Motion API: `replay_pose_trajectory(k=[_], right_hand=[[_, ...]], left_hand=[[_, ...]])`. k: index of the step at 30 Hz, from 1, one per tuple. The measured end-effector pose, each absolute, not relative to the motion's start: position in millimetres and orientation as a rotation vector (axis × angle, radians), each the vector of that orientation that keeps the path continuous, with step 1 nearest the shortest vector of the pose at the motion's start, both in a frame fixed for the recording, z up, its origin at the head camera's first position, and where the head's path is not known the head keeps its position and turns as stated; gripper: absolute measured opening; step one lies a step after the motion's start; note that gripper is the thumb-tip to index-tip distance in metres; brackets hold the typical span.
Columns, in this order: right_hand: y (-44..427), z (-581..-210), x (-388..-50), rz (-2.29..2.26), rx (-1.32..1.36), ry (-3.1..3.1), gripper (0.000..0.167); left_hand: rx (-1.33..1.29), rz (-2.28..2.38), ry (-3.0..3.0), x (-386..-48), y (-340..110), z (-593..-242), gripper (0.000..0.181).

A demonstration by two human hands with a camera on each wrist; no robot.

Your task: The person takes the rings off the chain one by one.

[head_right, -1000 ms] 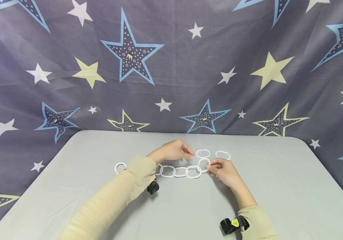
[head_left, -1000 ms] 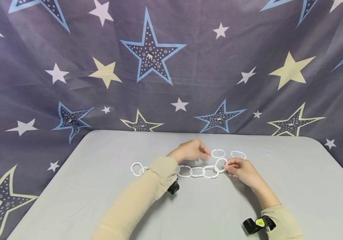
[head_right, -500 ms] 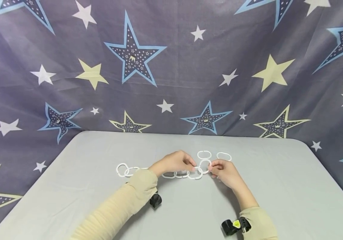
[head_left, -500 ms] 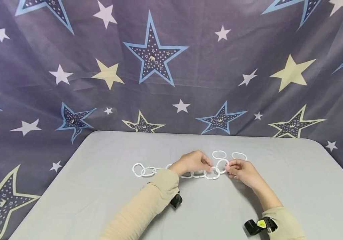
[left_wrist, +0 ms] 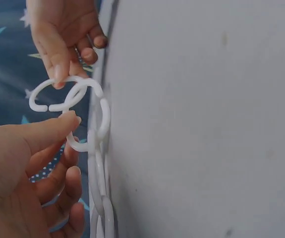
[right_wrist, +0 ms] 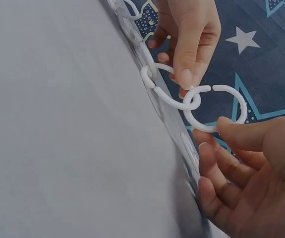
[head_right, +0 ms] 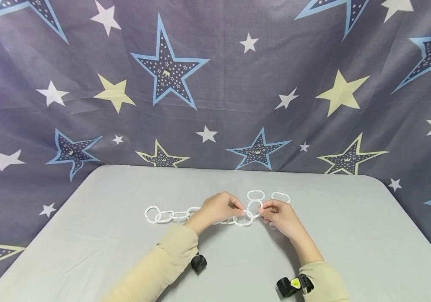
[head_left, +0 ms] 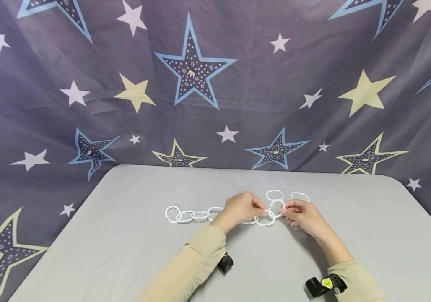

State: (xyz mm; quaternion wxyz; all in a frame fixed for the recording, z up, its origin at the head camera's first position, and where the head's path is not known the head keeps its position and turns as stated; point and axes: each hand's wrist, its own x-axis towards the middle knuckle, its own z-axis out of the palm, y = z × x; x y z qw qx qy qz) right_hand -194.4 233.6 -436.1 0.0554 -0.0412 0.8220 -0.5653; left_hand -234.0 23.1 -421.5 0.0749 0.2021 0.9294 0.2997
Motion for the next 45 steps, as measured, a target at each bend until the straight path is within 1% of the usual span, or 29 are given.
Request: replay_pose_trajectory(k=[8,13,36,45], right_hand=[[227,-433,-192,-1.758,-0.167,2.535,0.023],[223,-430,-191,-1.751,-0.163,2.572,0.021],[206,-428,-186,-1.680,-0.234,2.659,0.010],[203,-428,-185,-1.635,-0.201,2.680,0.012]], left_hand=[[0.518,1.151,2.761,-228,10,-422,0.008],[0.489,1.232,2.756,-227,0,-423,0.009],[0.430,1.252,2.847,-226,-12,-419,0.016],[0.400,1.276,2.853,-227,-15,-417,0.016]])
